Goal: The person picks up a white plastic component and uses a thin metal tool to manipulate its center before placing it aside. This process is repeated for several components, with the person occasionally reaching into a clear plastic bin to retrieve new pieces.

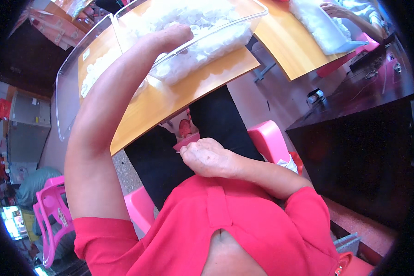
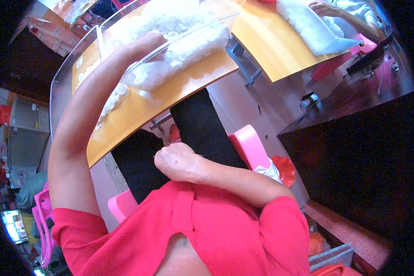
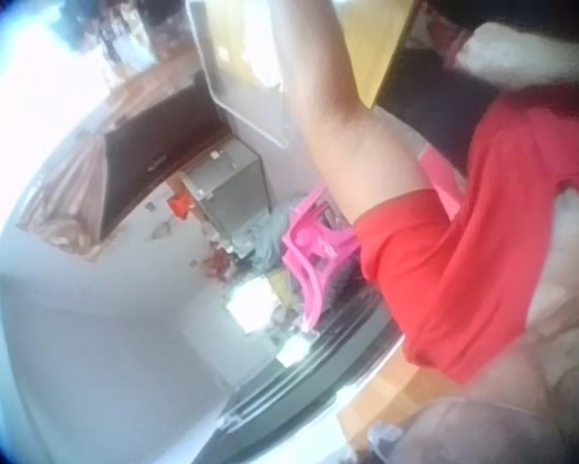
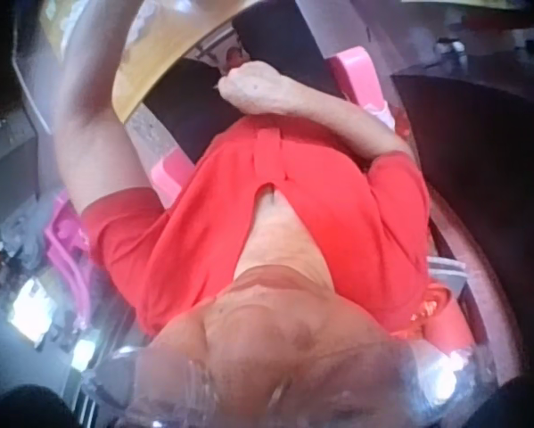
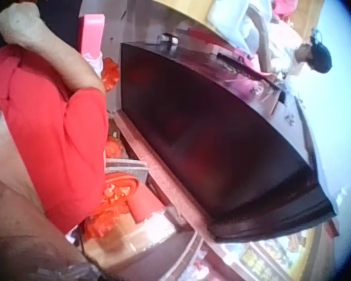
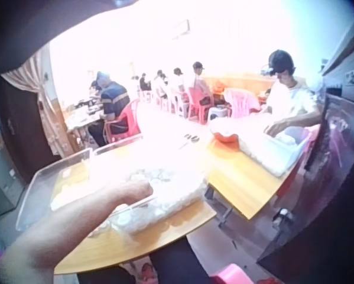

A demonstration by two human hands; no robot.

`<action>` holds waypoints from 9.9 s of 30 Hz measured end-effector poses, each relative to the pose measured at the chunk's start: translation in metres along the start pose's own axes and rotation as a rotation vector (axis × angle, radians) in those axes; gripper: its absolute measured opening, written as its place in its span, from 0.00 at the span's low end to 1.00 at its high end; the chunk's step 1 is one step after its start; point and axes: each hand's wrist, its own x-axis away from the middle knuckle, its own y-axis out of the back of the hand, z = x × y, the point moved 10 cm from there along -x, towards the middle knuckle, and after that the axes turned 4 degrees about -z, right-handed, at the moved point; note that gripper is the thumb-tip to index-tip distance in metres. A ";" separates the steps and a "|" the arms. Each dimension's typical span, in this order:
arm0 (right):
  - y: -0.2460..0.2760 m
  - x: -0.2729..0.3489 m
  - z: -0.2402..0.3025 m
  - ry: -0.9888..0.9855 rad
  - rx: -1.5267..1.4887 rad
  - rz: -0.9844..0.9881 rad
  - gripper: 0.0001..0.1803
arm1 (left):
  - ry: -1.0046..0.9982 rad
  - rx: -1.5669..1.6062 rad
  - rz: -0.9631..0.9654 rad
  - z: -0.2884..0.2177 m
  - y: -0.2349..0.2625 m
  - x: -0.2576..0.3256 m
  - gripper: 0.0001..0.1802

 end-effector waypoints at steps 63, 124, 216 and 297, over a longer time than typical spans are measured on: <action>0.007 -0.002 0.062 0.145 -0.313 -0.176 0.17 | 0.454 1.710 -0.852 -0.111 -0.078 0.358 0.19; -0.023 0.002 0.036 0.033 -0.011 0.254 0.11 | 0.505 1.427 -0.584 -0.137 -0.098 0.336 0.18; -0.028 0.003 0.054 -0.042 0.092 -0.032 0.08 | 0.536 1.225 -0.889 -0.123 -0.082 0.346 0.18; 0.011 -0.004 0.032 -0.086 -0.129 -0.022 0.05 | 0.579 1.799 -0.997 -0.090 -0.087 0.360 0.16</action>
